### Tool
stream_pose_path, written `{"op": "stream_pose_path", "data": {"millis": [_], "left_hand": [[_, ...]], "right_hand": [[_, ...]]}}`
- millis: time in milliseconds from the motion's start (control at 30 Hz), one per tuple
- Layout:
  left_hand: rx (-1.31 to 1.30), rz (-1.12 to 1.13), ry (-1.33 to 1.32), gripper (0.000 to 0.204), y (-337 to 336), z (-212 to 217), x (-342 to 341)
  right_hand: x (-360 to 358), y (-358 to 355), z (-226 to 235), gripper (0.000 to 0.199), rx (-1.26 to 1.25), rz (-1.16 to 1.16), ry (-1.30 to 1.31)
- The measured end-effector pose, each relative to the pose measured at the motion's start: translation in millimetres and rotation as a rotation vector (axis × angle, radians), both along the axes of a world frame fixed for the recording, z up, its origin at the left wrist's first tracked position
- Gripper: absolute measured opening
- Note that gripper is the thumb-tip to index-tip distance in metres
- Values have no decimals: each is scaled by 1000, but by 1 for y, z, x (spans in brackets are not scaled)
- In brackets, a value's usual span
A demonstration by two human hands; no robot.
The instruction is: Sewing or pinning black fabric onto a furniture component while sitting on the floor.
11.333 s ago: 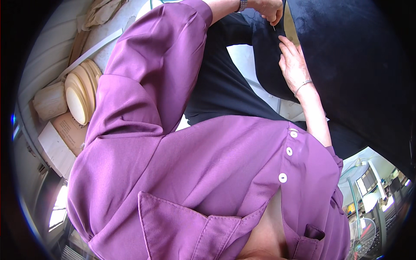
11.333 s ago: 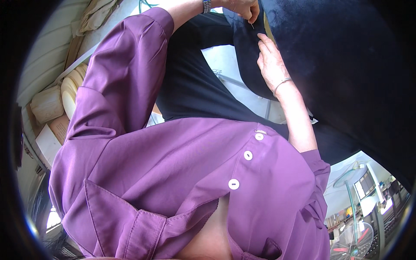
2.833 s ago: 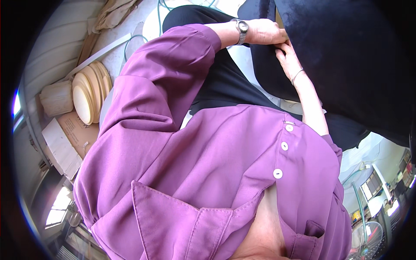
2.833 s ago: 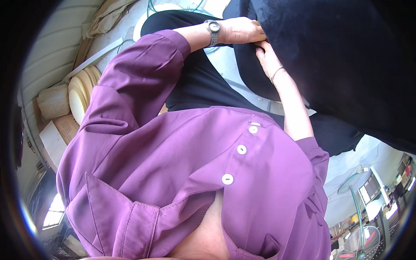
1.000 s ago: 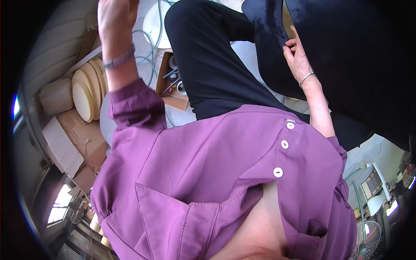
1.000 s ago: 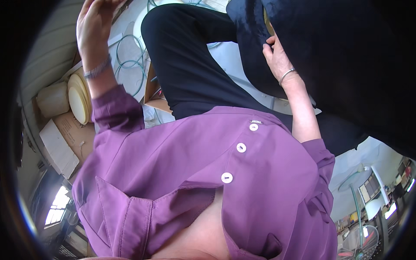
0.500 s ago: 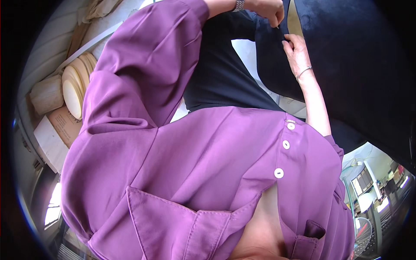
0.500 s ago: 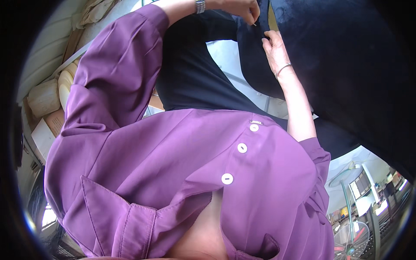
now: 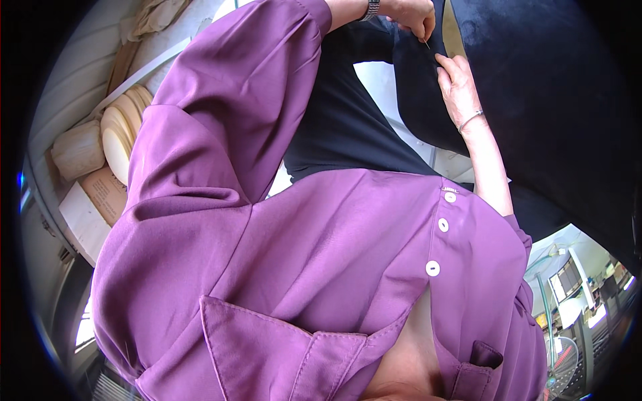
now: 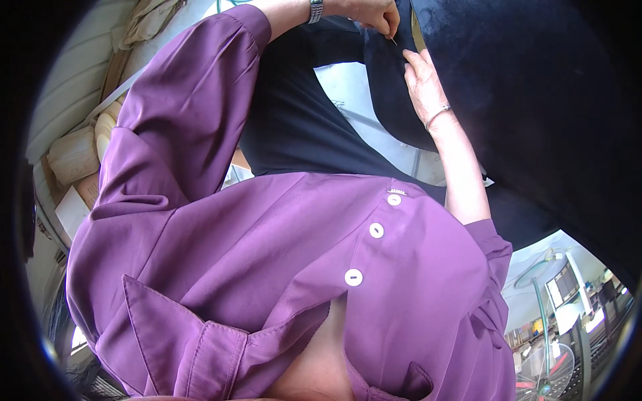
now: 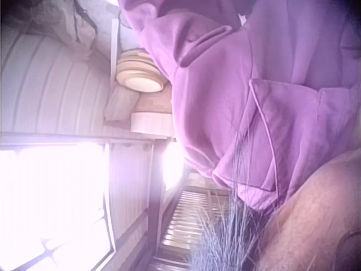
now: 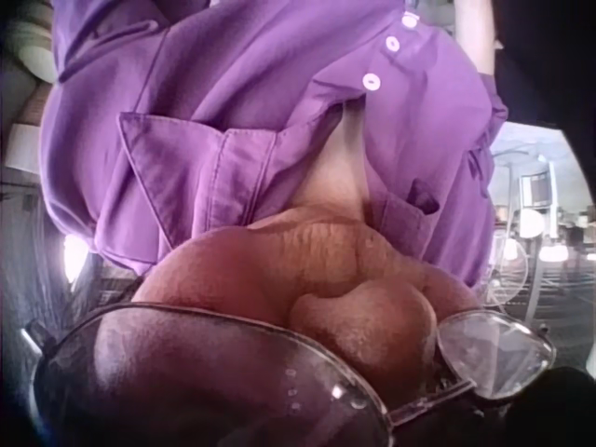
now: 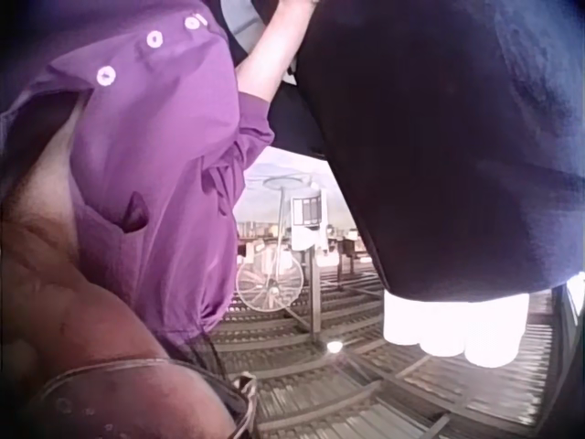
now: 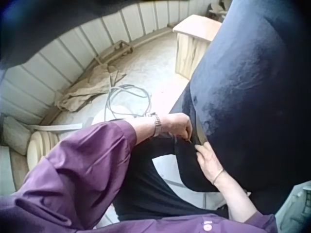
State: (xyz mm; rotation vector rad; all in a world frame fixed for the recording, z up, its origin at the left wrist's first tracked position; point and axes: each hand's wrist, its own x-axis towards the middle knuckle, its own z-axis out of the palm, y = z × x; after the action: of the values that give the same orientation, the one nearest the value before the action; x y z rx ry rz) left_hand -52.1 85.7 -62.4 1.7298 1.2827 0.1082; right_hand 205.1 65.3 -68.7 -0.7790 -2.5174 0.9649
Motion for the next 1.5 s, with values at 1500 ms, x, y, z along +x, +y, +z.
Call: {"op": "stream_pose_path", "data": {"millis": [1500], "left_hand": [[-155,-175,42,20,28,3,3]], "right_hand": [[0,-7,15,25,-98,16,-137]]}}
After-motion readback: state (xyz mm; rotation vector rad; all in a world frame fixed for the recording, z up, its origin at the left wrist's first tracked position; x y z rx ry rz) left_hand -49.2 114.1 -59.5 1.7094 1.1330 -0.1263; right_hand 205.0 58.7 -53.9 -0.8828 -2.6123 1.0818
